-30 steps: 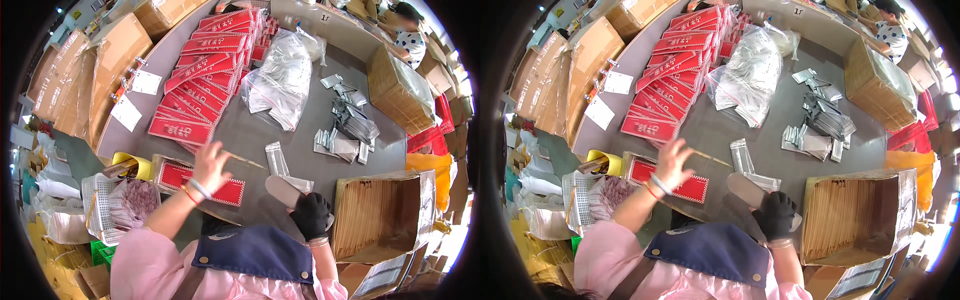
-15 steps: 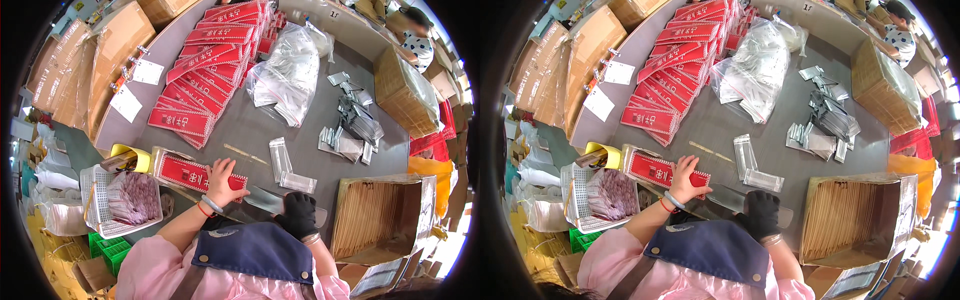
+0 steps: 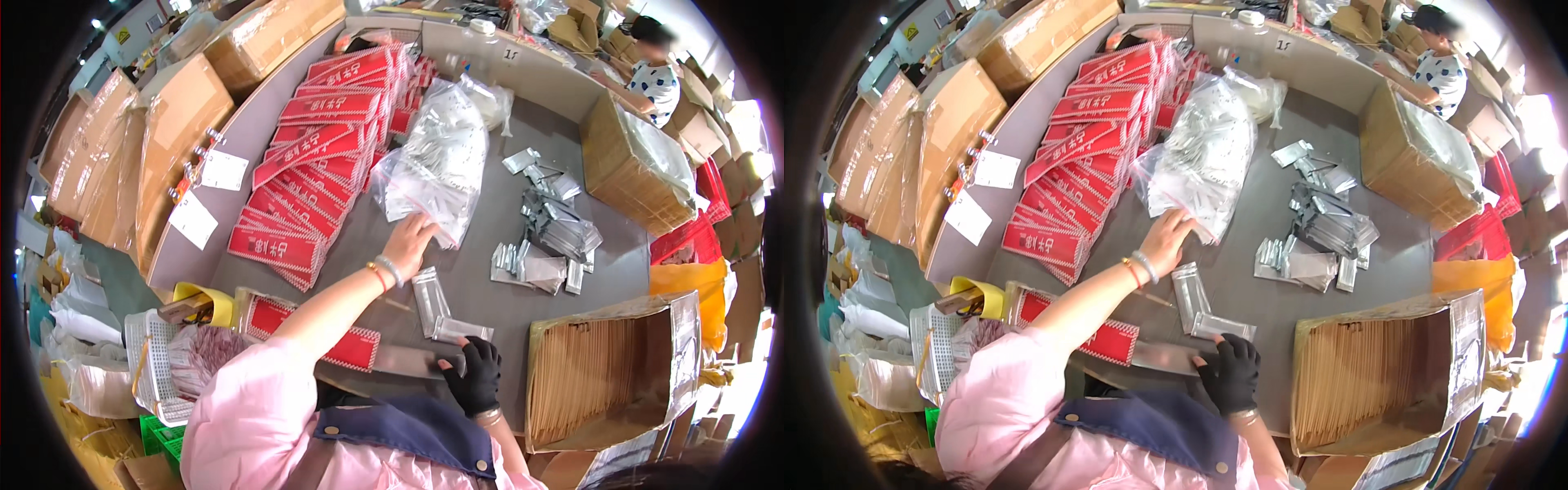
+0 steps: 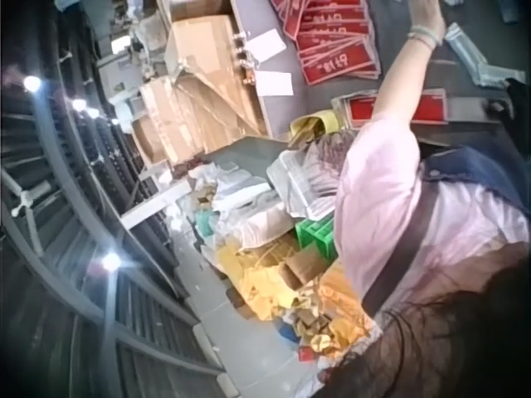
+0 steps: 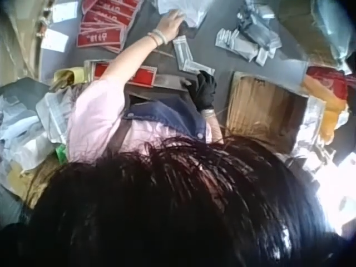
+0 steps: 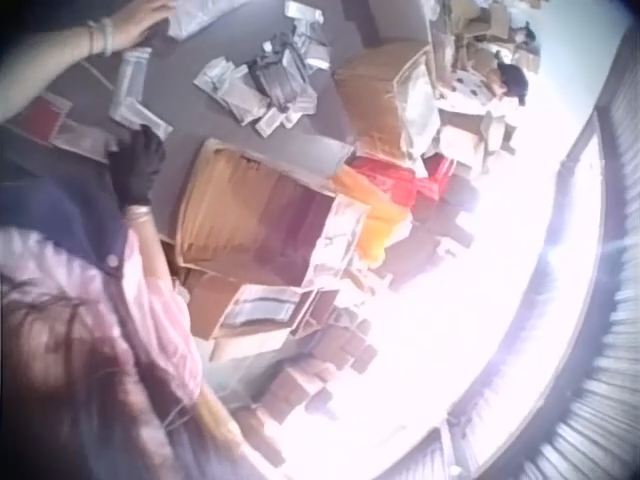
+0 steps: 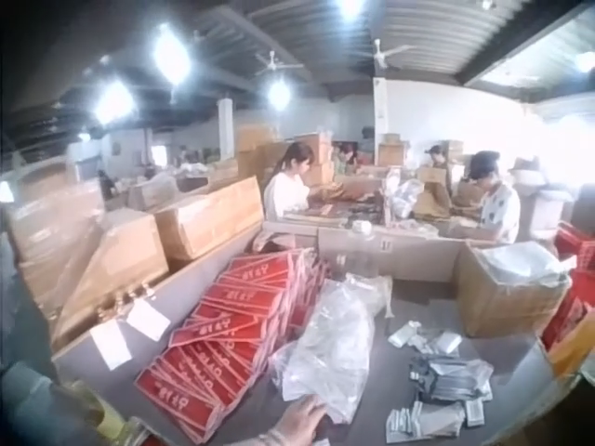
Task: Packing small silver pouches into red boxes in a warehouse environment.
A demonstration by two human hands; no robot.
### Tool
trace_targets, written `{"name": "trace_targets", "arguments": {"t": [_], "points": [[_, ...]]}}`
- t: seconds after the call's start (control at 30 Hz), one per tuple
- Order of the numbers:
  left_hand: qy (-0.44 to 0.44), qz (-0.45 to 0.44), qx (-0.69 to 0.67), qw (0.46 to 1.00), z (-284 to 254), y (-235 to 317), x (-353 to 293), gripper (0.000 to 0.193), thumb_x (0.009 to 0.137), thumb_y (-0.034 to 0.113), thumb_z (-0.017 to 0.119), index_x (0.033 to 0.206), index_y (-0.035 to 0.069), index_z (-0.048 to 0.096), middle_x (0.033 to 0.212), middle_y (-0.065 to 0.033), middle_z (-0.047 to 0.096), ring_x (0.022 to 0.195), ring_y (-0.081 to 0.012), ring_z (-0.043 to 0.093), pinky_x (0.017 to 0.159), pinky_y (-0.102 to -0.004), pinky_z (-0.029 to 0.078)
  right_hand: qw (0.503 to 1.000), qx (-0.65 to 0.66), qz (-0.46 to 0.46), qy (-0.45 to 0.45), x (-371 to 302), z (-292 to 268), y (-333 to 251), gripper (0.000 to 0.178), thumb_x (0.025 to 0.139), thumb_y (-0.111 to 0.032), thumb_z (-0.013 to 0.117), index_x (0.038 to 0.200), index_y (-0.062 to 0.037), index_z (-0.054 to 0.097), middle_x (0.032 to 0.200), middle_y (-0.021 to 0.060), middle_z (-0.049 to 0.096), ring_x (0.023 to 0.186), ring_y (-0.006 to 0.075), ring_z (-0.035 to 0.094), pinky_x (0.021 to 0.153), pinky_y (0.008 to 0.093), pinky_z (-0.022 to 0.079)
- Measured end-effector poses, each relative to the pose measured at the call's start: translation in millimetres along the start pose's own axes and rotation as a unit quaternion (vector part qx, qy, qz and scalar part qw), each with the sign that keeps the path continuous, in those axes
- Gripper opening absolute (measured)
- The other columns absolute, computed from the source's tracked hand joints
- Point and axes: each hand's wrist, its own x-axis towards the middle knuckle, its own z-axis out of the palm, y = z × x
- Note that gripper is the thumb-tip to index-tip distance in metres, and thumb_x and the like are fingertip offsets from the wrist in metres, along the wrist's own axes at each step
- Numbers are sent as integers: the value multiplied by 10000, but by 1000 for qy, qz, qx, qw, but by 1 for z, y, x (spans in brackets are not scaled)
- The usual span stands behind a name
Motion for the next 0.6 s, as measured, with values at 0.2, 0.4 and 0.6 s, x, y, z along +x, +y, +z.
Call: {"name": "trace_targets", "arguments": {"t": [0.2, 0.4, 0.6], "points": [[-222, 63, 141, 963, 20, -22, 71, 742, 697, 130, 700, 1395, 209, 464, 1493, -130, 357, 1339, -400, 356, 1116, -579, 279, 999, -21, 46, 18, -15, -13, 22, 447, 738, -217, 776, 1122, -53, 616, 1091, 154, 597, 1046, 354, 537, 906, 454, 433], [-234, 109, 130, 957, 26, -36, 61, 503, 764, 126, 644, 1257, 210, 593, 1342, -81, 505, 1212, -364, 466, 1023, -540, 391, 998, -18, 44, 31, -12, -14, 28, 420, 736, -196, 773, 1098, -55, 615, 1087, 149, 593, 1033, 353, 538, 907, 448, 435], [-184, 40, 142, 972, -12, 1, -7, 370, 781, 140, 634, 1140, 229, 649, 1144, -15, 582, 1101, -294, 532, 855, -459, 448, 998, -16, 38, 48, -10, -21, 30, 410, 722, -139, 768, 1092, -53, 613, 1058, 147, 598, 1012, 355, 545, 890, 431, 445]]}}
